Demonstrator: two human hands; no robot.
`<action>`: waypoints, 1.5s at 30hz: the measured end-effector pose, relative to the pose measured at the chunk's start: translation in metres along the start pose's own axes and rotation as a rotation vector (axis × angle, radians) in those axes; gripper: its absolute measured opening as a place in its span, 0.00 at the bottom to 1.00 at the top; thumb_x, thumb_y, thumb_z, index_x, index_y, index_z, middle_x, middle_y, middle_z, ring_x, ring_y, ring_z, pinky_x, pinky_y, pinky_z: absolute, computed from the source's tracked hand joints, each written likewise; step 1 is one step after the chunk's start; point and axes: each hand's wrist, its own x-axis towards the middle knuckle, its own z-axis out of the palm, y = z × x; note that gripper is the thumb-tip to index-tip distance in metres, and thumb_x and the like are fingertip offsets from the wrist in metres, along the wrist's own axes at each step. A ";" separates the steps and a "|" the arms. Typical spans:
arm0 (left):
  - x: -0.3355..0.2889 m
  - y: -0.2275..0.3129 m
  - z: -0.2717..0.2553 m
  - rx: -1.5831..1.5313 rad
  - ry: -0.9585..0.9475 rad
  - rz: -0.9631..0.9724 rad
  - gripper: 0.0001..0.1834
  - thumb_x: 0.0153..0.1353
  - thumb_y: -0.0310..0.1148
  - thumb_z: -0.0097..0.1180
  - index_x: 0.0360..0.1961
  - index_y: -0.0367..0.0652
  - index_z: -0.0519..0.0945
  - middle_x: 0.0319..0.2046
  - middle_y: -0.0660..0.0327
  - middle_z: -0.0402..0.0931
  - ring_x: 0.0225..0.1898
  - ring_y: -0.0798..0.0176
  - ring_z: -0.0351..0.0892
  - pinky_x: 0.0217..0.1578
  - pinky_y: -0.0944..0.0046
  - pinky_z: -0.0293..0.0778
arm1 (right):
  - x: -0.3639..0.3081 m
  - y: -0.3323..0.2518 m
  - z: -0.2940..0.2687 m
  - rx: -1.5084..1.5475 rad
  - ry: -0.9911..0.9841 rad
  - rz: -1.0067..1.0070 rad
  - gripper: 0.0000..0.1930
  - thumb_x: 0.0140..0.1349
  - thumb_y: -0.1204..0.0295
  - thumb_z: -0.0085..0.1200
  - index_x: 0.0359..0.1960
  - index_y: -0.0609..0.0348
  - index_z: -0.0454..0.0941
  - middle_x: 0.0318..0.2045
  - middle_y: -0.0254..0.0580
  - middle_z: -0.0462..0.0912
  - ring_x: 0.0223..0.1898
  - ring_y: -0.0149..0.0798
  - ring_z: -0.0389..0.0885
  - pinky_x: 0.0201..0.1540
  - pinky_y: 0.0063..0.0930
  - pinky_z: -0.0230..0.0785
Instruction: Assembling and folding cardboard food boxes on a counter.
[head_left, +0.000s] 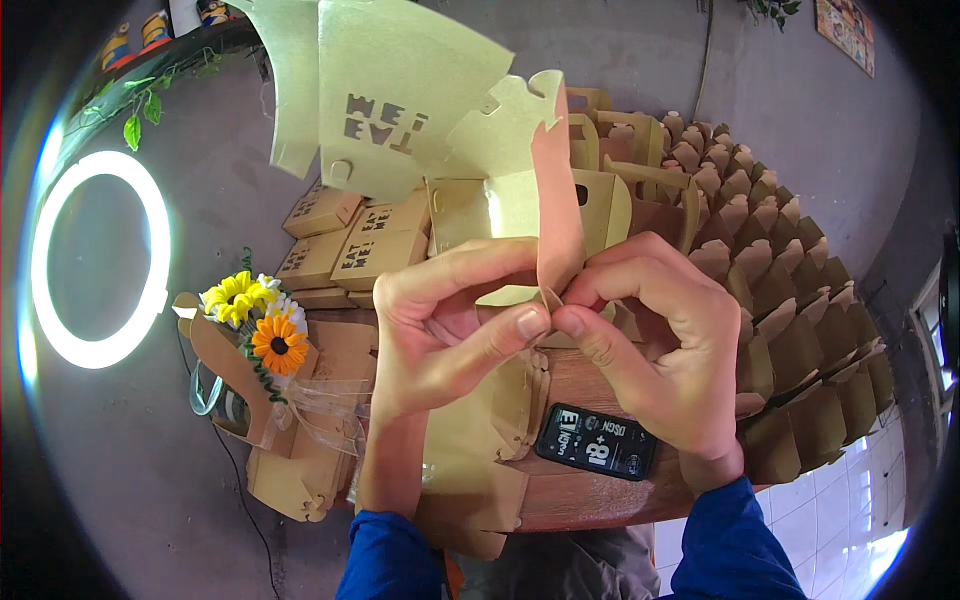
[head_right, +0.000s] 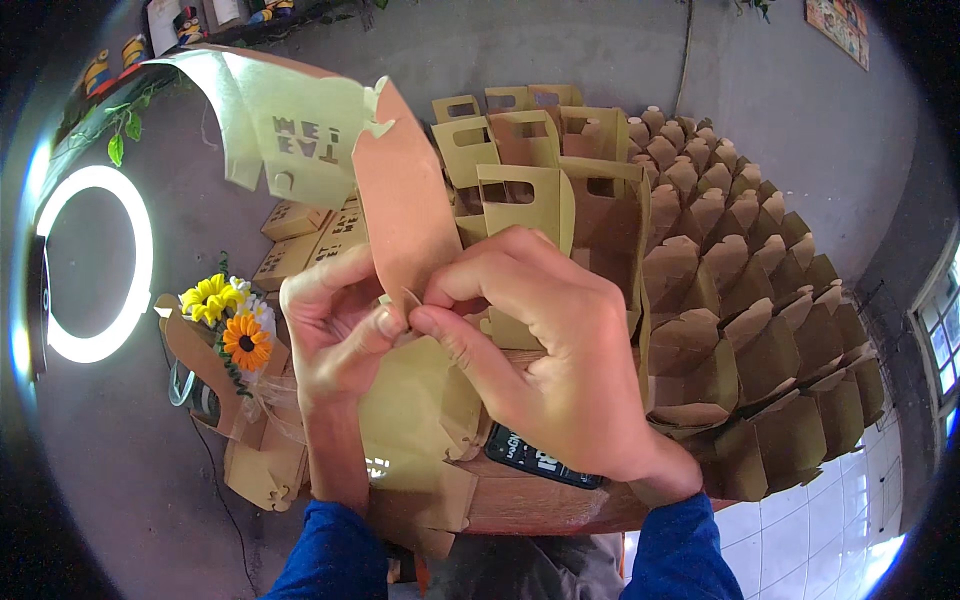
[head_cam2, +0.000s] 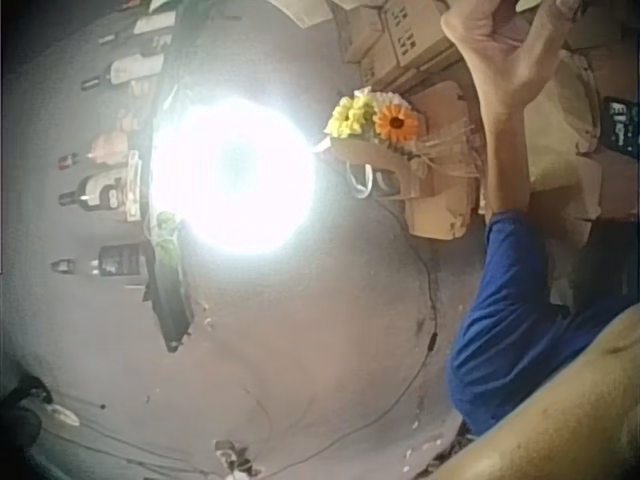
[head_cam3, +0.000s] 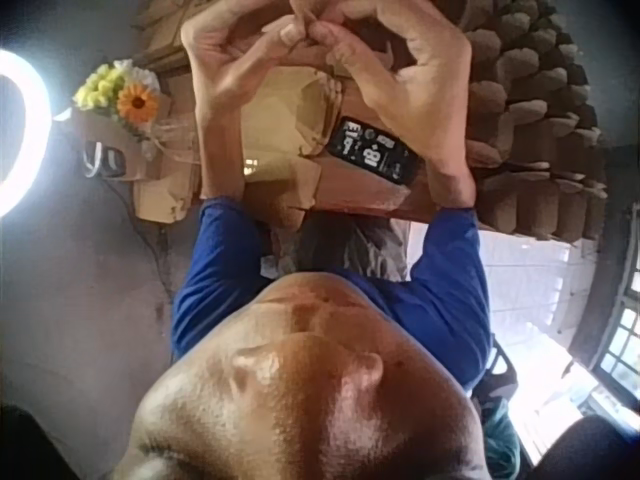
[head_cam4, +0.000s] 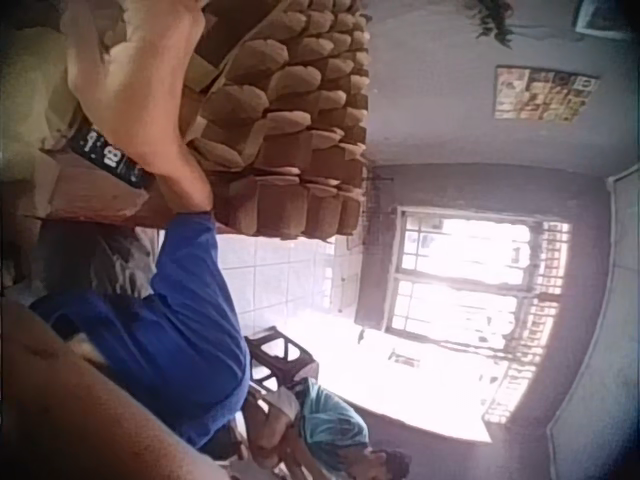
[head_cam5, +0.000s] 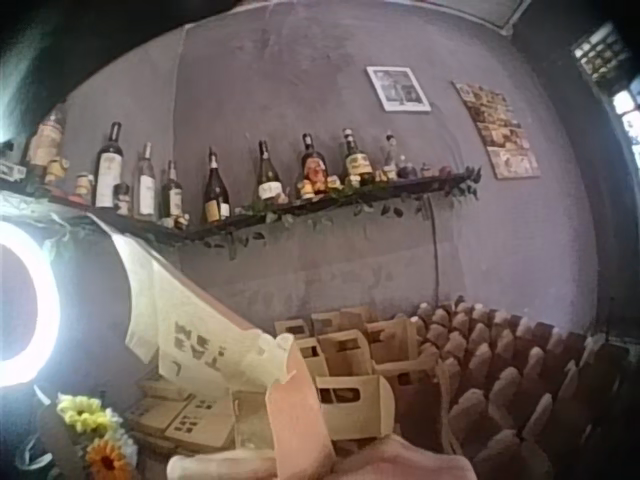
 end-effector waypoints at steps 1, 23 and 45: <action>0.000 0.000 0.000 -0.001 0.001 0.002 0.20 0.57 0.18 0.59 0.51 0.22 0.73 0.45 0.46 0.77 0.46 0.59 0.79 0.46 0.63 0.79 | -0.001 0.000 0.003 -0.002 -0.002 -0.001 0.04 0.54 0.83 0.60 0.30 0.67 0.78 0.32 0.38 0.76 0.33 0.26 0.73 0.35 0.18 0.64; 0.007 -0.013 0.002 0.370 0.252 -0.098 0.06 0.60 0.17 0.55 0.40 0.27 0.77 0.36 0.60 0.77 0.38 0.74 0.75 0.40 0.74 0.74 | 0.010 0.046 0.029 -0.256 0.180 -0.093 0.08 0.49 0.84 0.60 0.29 0.64 0.74 0.28 0.44 0.75 0.30 0.40 0.74 0.33 0.30 0.67; 0.007 -0.004 0.002 0.481 0.243 -0.063 0.05 0.61 0.20 0.57 0.37 0.29 0.77 0.30 0.64 0.76 0.31 0.76 0.75 0.32 0.76 0.70 | 0.011 0.056 0.041 -0.235 0.188 -0.231 0.09 0.51 0.84 0.59 0.35 0.65 0.75 0.33 0.45 0.73 0.34 0.48 0.73 0.38 0.36 0.65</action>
